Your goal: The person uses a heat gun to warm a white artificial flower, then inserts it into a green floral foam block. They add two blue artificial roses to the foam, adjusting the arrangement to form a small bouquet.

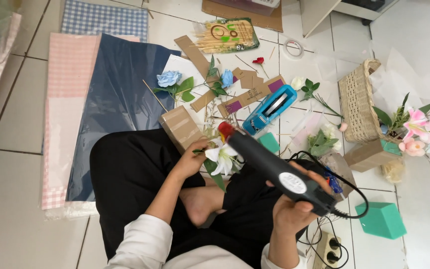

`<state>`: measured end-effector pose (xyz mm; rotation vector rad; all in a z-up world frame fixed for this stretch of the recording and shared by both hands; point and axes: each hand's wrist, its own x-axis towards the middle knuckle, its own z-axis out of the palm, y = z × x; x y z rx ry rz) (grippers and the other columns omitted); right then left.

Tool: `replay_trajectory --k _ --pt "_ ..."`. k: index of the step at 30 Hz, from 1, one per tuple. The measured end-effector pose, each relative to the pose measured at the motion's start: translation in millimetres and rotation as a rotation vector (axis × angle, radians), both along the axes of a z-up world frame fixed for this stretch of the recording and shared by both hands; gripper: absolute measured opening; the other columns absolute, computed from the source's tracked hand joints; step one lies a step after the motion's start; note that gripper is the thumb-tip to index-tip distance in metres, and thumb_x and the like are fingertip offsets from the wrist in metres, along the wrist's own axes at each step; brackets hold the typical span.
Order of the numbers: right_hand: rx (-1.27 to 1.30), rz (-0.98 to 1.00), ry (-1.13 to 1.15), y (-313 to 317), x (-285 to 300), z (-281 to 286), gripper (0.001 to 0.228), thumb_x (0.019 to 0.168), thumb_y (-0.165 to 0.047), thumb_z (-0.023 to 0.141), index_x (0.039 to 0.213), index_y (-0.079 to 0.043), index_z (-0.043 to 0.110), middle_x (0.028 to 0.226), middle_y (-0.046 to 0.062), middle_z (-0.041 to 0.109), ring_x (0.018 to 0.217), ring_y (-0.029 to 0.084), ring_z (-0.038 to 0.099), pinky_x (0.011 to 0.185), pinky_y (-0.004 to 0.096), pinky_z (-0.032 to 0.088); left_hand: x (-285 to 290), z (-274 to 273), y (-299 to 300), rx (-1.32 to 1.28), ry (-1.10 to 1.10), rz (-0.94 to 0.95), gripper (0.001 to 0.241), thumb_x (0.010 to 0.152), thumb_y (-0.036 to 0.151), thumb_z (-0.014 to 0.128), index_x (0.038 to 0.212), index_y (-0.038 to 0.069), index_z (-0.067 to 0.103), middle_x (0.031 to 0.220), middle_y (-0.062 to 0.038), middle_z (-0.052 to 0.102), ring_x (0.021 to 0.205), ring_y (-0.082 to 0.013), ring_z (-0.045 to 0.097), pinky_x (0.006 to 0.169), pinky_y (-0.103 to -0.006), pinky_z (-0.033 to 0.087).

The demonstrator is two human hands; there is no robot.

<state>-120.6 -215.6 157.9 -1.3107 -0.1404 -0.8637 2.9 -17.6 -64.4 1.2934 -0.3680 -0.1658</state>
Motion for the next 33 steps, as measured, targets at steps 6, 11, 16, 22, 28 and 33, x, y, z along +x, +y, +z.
replay_trajectory --k 6,11,16,22,28,33 --pt "0.321 -0.111 0.139 -60.2 39.8 -8.6 0.067 0.091 -0.071 0.048 0.134 -0.02 0.044 0.112 0.011 0.067 0.08 0.026 0.075 0.076 0.036 0.071 -10.7 95.7 16.8 0.064 0.056 0.249 0.019 0.1 0.003 0.058 0.104 -0.011 0.071 0.089 -0.022 0.071 0.092 -0.0184 0.057 0.087 -0.038 0.047" --pt "0.566 -0.209 0.224 -90.8 102.9 -26.5 0.054 0.092 -0.06 0.058 0.125 -0.018 0.05 0.107 0.008 0.056 0.085 0.03 0.073 0.09 0.037 0.072 -8.5 30.4 6.6 -0.103 0.21 0.272 0.026 0.103 0.006 0.057 0.124 -0.008 0.061 0.117 -0.022 0.061 0.111 -0.0247 0.053 0.101 -0.0442 0.041" --pt "0.577 -0.434 0.219 -146.1 171.3 -91.5 0.062 0.096 -0.042 0.079 0.13 -0.01 0.038 0.115 0.017 0.052 0.093 0.035 0.072 0.096 0.045 0.067 2.8 -44.1 -10.2 -0.331 0.402 0.266 0.047 0.106 0.011 0.056 0.15 -0.005 0.048 0.153 -0.021 0.048 0.137 -0.0329 0.047 0.119 -0.0522 0.033" --pt "0.928 -0.435 0.328 -229.1 228.2 -219.5 0.08 0.094 -0.038 0.084 0.143 -0.016 0.026 0.149 0.021 0.022 0.119 0.046 0.063 0.11 0.049 0.053 9.4 -59.9 -17.1 -0.517 0.451 0.104 0.05 0.107 0.02 0.047 0.154 0.004 0.044 0.154 -0.014 0.05 0.136 -0.0337 0.052 0.12 -0.0525 0.034" --pt "1.261 -0.195 0.241 -220.7 244.1 -244.0 0.033 0.096 -0.012 0.072 0.119 -0.005 0.05 0.12 0.01 0.038 0.116 0.042 0.057 0.105 0.049 0.059 4.8 -97.6 -37.7 -0.587 0.521 0.058 0.052 0.104 0.023 0.051 0.153 0.006 0.046 0.154 -0.015 0.05 0.138 -0.0344 0.05 0.121 -0.0566 0.029" --pt "1.445 -0.189 0.429 -219.0 246.9 -272.2 0.032 0.098 -0.009 0.061 0.125 -0.003 0.044 0.13 0.017 0.043 0.119 0.038 0.061 0.099 0.05 0.064 2.7 -50.5 -33.8 -0.741 0.701 0.067 0.048 0.101 0.029 0.047 0.14 0.004 0.059 0.133 -0.015 0.066 0.109 -0.0346 0.065 0.105 -0.0495 0.044"
